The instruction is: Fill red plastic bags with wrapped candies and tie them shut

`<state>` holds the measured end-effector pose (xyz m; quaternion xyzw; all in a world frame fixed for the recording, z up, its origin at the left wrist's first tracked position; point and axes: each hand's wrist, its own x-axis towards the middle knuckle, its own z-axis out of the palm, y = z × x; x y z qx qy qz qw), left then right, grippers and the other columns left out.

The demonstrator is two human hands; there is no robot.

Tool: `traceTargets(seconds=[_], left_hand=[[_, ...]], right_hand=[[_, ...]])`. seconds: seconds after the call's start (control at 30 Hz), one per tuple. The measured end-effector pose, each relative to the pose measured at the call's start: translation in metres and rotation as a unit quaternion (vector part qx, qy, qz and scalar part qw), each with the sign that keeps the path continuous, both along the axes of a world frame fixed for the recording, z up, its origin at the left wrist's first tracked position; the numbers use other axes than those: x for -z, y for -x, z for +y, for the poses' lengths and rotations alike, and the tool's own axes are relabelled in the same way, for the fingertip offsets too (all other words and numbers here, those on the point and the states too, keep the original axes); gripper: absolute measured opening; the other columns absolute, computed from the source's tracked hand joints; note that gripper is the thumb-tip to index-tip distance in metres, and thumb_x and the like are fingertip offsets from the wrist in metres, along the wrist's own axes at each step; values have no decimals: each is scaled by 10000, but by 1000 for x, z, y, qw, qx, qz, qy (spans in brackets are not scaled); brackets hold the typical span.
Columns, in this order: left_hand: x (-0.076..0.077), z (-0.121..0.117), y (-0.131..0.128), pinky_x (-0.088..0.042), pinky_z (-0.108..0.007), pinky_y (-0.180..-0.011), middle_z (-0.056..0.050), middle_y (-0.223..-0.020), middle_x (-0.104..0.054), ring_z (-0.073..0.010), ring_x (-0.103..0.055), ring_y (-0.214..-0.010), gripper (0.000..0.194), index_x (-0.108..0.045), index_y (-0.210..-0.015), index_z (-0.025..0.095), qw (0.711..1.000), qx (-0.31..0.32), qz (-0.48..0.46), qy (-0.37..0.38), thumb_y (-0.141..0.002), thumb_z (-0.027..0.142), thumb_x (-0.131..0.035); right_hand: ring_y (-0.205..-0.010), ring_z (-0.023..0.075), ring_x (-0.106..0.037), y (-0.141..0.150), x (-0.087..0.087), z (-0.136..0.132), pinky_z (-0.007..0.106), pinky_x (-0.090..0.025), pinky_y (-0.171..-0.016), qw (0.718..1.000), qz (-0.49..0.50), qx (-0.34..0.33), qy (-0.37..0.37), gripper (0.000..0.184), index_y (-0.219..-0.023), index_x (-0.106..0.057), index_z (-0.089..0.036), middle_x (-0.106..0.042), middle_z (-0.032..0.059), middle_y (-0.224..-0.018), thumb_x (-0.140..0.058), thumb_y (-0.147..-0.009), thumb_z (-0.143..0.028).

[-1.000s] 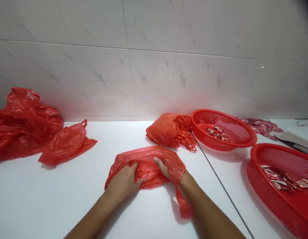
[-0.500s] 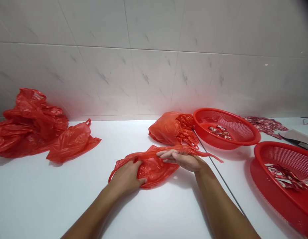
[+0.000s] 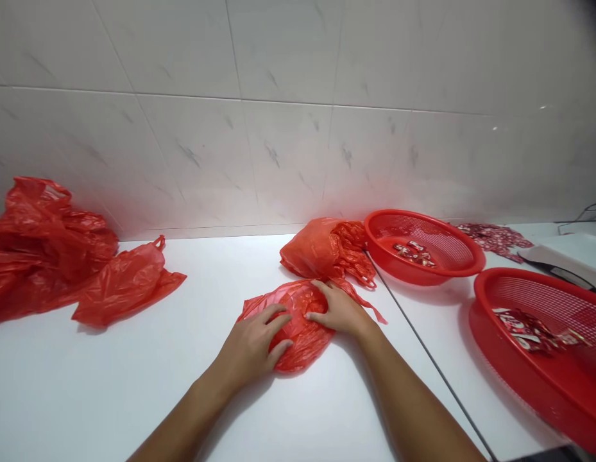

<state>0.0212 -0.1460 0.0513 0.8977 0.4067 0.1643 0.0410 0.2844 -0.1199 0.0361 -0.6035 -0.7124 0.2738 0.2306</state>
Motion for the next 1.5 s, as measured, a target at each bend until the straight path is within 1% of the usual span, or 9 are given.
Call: traceTargets(seconds=[0.17,0.37,0.5,0.77,1.0,1.1,1.3,1.43,1.5], left_hand=[[8,12,5,-504,-513,-1116,-97,-1489,-621,-341,-600,-1331,560,-633,-1432,271,999,-34,-12,25,-886,370,-705],[15,23,13,-414,-546,-1187,-97,-1532,-550,-379,-497,-1398,738,-605,-1480,286,995,-66,16,76,-779,438,-779],[17,27,14,-385,-557,-1197,-130,-1603,-454,-399,-446,-1450,741,-601,-1470,260,994,-72,30,71,-780,462,-779],[38,37,4,-350,-592,-1170,-155,-1612,-455,-411,-431,-1438,930,-517,-1521,223,997,-79,5,17,-787,764,-701],[38,38,1,-359,-589,-1143,-149,-1580,-509,-409,-452,-1399,884,-540,-1522,221,998,-61,17,2,-832,763,-652],[39,39,2,-343,-587,-1164,-146,-1583,-509,-409,-442,-1411,834,-573,-1495,217,997,-76,12,-5,-833,713,-681],[41,40,4,-342,-583,-1167,-131,-1589,-513,-404,-439,-1412,810,-583,-1488,222,997,-72,8,-2,-816,656,-716],[39,41,3,-334,-575,-1170,-124,-1591,-515,-399,-440,-1406,807,-585,-1488,224,997,-76,3,7,-814,648,-718],[38,42,2,-338,-572,-1167,-126,-1582,-523,-400,-443,-1403,794,-592,-1482,220,997,-74,3,8,-818,638,-714]], right_hand=[[-1317,348,-603,-8,3,5,446,-483,-1080,999,-23,29,-16,898,-1602,-445,-244,-589,149,-1493,-795,-809,-480],[-1074,307,-717,0,-6,-1,424,-533,-966,988,-17,79,-129,347,-1219,-756,-213,-774,115,-1158,-574,-986,-394],[-1146,268,-679,19,-9,-11,402,-523,-1049,972,61,-11,-227,293,-1140,-792,-237,-741,97,-1223,-589,-986,-383],[-1624,432,-113,32,32,-4,598,-191,-1290,998,5,-19,65,1246,-1666,-342,-274,7,152,-1777,-934,-614,-581],[-1627,424,-108,27,28,-6,652,-58,-1292,998,-5,-14,58,1143,-1640,-396,-305,-61,141,-1776,-896,-660,-617],[-1577,384,-320,16,8,-29,557,-297,-1271,997,58,-34,38,979,-1628,-431,-250,-355,154,-1697,-842,-773,-489],[-1110,252,-744,-92,-89,-123,415,-586,-970,988,71,-76,-114,371,-1277,-765,-366,-773,52,-1258,-711,-935,-502],[-842,146,-743,-223,-133,-143,377,-503,-778,945,-87,187,-254,415,-936,-859,-239,-807,84,-938,-673,-882,-605],[-808,112,-725,-280,-129,-140,377,-454,-768,919,-162,305,-188,431,-870,-861,-172,-801,107,-889,-647,-903,-544]])
